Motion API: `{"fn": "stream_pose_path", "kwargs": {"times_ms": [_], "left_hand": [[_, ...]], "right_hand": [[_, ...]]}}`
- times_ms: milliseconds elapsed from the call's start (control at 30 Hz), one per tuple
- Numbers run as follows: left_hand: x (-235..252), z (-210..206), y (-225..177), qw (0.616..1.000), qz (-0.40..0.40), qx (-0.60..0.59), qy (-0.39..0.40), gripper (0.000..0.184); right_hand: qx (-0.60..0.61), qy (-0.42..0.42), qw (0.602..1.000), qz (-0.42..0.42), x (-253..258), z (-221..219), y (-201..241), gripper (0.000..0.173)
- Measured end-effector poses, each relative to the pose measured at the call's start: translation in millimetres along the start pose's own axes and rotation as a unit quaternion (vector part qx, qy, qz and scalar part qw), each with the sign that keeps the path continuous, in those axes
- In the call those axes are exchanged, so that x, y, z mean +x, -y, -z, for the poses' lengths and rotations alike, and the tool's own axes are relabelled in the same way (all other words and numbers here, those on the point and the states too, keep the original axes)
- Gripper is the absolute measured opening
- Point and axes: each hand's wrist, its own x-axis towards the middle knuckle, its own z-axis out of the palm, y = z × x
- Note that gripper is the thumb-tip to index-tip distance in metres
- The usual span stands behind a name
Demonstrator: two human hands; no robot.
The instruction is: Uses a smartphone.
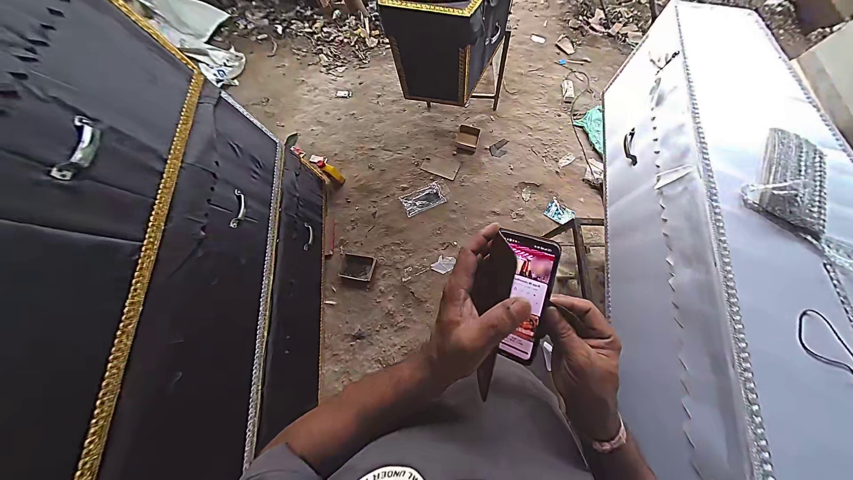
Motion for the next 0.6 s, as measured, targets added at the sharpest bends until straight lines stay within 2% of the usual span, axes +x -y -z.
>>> {"fn": "stream_pose_path", "kwargs": {"times_ms": [67, 233, 333, 400, 467, 533, 600], "left_hand": [[11.2, 7.1, 6.0, 0.999, 0.012, 0.045, -0.028, 0.091], [44.2, 28.0, 8.8, 0.995, 0.010, 0.059, -0.075, 0.102], [73.5, 46.0, 11.5, 0.993, 0.013, 0.025, -0.112, 0.082], [95.3, 58.4, 15.4, 0.980, 0.083, -0.008, -0.180, 0.067], [120.4, 68.2, 16.9, 0.951, 0.178, -0.044, -0.248, 0.050], [146.5, 78.2, 20.6, 0.934, 0.224, -0.069, -0.271, 0.039], [168.5, 86.8, 27.4, 0.926, 0.237, -0.095, -0.278, 0.036]], "right_hand": [[-0.007, 0.002, 1.000, -0.012, 14.6, -6.6, -9.5, 0.015], [-0.019, 0.017, 0.999, -0.040, 66.4, -17.0, -32.0, 0.014], [0.010, 0.052, 0.997, -0.054, 108.4, -19.1, -48.0, 0.015], [0.026, 0.082, 0.994, -0.062, 138.8, -17.6, -59.8, 0.016], [0.026, 0.115, 0.990, -0.079, 173.0, -16.3, -67.1, 0.016], [0.037, 0.140, 0.984, -0.101, 209.0, -18.2, -70.1, 0.016], [0.035, 0.161, 0.978, -0.130, 240.7, -18.7, -70.3, 0.016]]}}
